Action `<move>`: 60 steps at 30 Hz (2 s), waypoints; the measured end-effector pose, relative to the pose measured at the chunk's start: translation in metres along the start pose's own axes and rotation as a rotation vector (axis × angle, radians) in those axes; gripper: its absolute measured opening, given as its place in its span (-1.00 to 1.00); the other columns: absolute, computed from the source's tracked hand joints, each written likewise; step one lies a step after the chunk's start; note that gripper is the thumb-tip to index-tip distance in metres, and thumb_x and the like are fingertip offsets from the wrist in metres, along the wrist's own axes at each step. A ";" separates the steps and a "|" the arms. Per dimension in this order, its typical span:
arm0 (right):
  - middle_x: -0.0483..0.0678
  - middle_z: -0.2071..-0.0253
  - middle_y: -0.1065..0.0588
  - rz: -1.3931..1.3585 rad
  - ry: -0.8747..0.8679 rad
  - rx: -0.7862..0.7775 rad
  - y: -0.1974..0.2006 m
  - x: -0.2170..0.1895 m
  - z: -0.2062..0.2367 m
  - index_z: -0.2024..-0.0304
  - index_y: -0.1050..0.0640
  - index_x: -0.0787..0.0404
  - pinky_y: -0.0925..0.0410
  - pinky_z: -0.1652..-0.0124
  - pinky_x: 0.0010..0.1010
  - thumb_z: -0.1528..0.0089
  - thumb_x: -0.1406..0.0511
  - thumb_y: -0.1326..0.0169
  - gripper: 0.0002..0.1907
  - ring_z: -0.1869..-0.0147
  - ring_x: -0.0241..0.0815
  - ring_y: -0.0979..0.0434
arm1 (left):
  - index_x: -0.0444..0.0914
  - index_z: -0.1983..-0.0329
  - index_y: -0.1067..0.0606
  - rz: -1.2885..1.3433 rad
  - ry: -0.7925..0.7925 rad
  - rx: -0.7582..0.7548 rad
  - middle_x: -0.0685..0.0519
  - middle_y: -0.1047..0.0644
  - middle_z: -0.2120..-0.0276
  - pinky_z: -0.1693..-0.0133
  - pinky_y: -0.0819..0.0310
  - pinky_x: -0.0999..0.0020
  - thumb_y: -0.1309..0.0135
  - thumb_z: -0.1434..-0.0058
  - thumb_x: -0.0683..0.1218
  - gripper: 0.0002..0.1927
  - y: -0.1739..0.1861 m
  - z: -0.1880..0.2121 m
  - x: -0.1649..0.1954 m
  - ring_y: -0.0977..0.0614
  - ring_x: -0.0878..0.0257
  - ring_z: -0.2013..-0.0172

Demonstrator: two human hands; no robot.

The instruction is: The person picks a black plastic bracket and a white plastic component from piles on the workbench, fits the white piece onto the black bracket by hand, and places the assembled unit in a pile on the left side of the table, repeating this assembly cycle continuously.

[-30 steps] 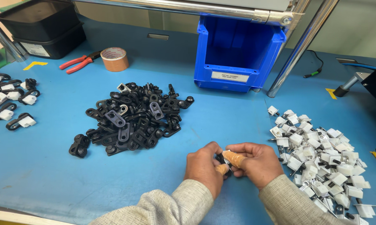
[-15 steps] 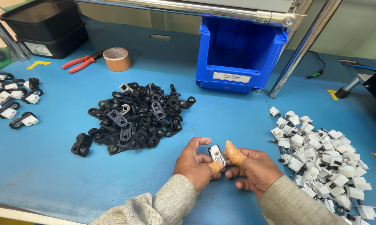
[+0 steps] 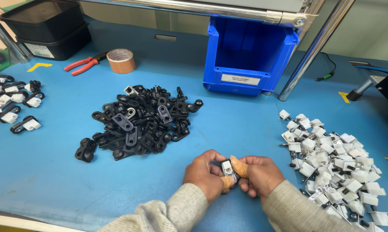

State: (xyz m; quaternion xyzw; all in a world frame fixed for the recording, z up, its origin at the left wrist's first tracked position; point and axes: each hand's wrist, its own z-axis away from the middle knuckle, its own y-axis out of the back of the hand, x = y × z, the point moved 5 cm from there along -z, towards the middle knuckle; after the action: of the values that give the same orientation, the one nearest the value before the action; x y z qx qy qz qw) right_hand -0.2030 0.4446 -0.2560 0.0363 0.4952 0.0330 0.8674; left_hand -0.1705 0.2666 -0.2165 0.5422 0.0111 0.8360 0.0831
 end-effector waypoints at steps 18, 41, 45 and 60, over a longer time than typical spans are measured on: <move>0.09 0.40 -0.58 -0.156 0.051 0.083 -0.007 0.008 0.055 0.08 -0.61 0.45 -0.19 0.69 -0.48 -0.23 0.43 -0.17 -0.76 0.55 -0.28 -0.48 | -0.17 -0.07 -0.55 0.285 0.007 -0.144 0.04 -0.64 0.34 0.34 -0.73 0.45 -0.18 -0.11 -0.36 -0.55 -0.005 -0.003 -0.007 -0.71 0.32 0.35; 0.05 0.51 -0.55 -0.064 0.065 0.261 -0.044 0.000 0.069 0.19 -0.62 0.38 -0.10 0.72 -0.45 -0.27 0.40 -0.01 -0.80 0.65 -0.26 -0.38 | -0.28 0.06 -0.50 0.268 0.008 0.161 0.06 -0.59 0.42 0.43 -0.63 0.41 -0.24 -0.09 -0.31 -0.66 0.006 0.026 -0.013 -0.68 0.31 0.46; 0.05 0.50 -0.58 0.131 0.143 0.183 -0.034 -0.013 0.068 0.19 -0.62 0.39 -0.19 0.72 -0.46 -0.28 0.28 -0.13 -0.75 0.64 -0.26 -0.44 | -0.21 -0.01 -0.45 -0.071 0.048 -0.029 0.08 -0.58 0.35 0.34 -0.57 0.34 -0.39 -0.08 -0.13 -0.54 0.014 0.023 -0.010 -0.63 0.25 0.37; 0.00 0.27 -0.59 -0.175 0.117 0.188 -0.028 -0.011 0.064 0.08 -0.56 0.35 -0.49 0.24 -0.34 -0.34 0.11 -0.05 -0.61 0.23 -0.22 -0.61 | -0.32 -0.04 -0.44 0.702 0.207 -0.245 -0.16 -0.64 0.09 0.06 -0.73 0.22 -0.13 -0.24 -0.03 -0.63 0.013 0.032 -0.013 -0.74 0.09 0.09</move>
State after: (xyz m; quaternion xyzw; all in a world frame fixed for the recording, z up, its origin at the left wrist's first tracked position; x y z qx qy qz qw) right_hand -0.1531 0.4134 -0.2166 0.0719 0.5470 -0.0873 0.8295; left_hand -0.1380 0.2494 -0.2137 0.4116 -0.2668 0.8592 -0.1458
